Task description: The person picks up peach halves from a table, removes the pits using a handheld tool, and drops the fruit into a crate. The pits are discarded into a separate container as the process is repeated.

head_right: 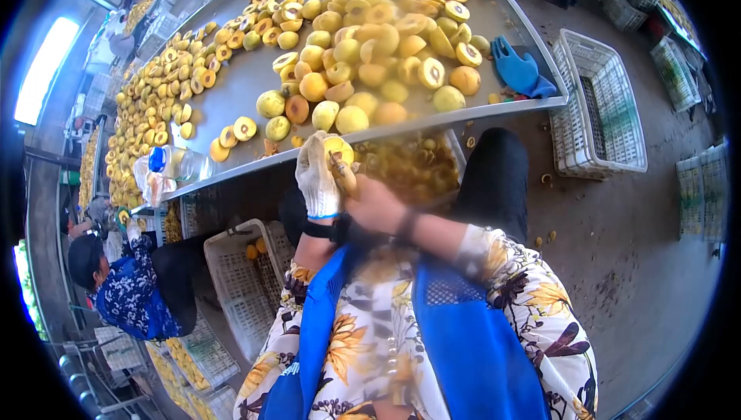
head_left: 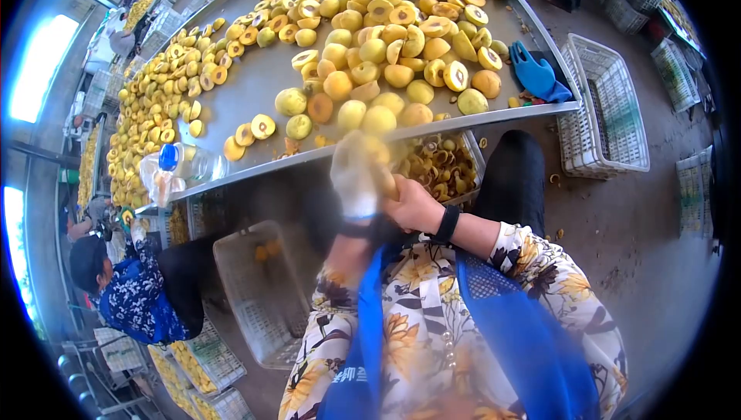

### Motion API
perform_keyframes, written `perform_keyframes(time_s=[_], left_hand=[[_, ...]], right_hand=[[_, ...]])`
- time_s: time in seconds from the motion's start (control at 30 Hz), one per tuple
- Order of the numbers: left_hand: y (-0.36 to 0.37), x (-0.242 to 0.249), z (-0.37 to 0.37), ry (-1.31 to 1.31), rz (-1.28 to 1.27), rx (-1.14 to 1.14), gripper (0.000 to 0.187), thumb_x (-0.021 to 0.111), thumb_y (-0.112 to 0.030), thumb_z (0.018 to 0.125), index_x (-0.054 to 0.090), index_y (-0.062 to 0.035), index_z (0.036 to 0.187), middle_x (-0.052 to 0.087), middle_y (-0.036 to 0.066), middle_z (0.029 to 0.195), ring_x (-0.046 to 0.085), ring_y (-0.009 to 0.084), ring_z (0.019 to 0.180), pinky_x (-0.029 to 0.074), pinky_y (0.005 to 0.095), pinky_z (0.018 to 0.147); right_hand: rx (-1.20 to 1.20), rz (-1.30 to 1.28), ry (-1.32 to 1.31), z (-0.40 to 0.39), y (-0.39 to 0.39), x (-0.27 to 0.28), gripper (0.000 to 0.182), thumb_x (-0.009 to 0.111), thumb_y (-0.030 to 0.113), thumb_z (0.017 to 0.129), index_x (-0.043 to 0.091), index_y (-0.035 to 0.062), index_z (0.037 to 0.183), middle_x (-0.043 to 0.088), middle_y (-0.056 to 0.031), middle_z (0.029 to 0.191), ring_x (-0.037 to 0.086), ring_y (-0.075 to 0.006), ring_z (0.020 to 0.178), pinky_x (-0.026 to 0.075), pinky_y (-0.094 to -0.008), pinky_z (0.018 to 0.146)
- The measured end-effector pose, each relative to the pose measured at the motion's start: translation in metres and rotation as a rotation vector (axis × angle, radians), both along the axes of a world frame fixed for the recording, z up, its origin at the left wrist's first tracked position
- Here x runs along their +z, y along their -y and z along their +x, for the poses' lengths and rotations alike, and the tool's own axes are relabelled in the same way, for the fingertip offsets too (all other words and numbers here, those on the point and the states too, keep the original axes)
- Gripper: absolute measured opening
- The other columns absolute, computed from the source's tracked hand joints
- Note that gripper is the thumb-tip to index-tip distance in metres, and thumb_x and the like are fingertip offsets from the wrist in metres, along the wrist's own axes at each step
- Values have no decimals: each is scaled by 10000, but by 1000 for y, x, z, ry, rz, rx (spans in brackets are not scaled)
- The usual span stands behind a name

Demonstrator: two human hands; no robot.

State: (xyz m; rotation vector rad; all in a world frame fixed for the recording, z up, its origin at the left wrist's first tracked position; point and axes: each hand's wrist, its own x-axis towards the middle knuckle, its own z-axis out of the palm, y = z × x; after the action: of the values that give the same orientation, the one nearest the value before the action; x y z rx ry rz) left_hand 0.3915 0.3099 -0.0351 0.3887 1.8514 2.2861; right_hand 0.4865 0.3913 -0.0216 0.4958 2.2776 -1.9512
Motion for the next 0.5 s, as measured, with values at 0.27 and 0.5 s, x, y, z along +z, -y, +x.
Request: perform_keyframes(time_s=[0.27,0.5], left_hand=[[2,-7,-20,324,211,-359,303,557,-346,890,557,-44,903,599,129,738,586,237,597,491,317,520],[1,12,-16,518,71,-226,272,554,-297,891,571,-26,910,614,131,729,579,203,559,465,273,471]], right_hand=[[28,-125,114,2,6,15,255,511,67,774,502,-5,1019,599,-165,730,598,-267,589,484,-367,549],[46,-332,127,2,7,7,146,460,49,826,438,7,964,482,-35,569,443,-110,366,360,-256,332]])
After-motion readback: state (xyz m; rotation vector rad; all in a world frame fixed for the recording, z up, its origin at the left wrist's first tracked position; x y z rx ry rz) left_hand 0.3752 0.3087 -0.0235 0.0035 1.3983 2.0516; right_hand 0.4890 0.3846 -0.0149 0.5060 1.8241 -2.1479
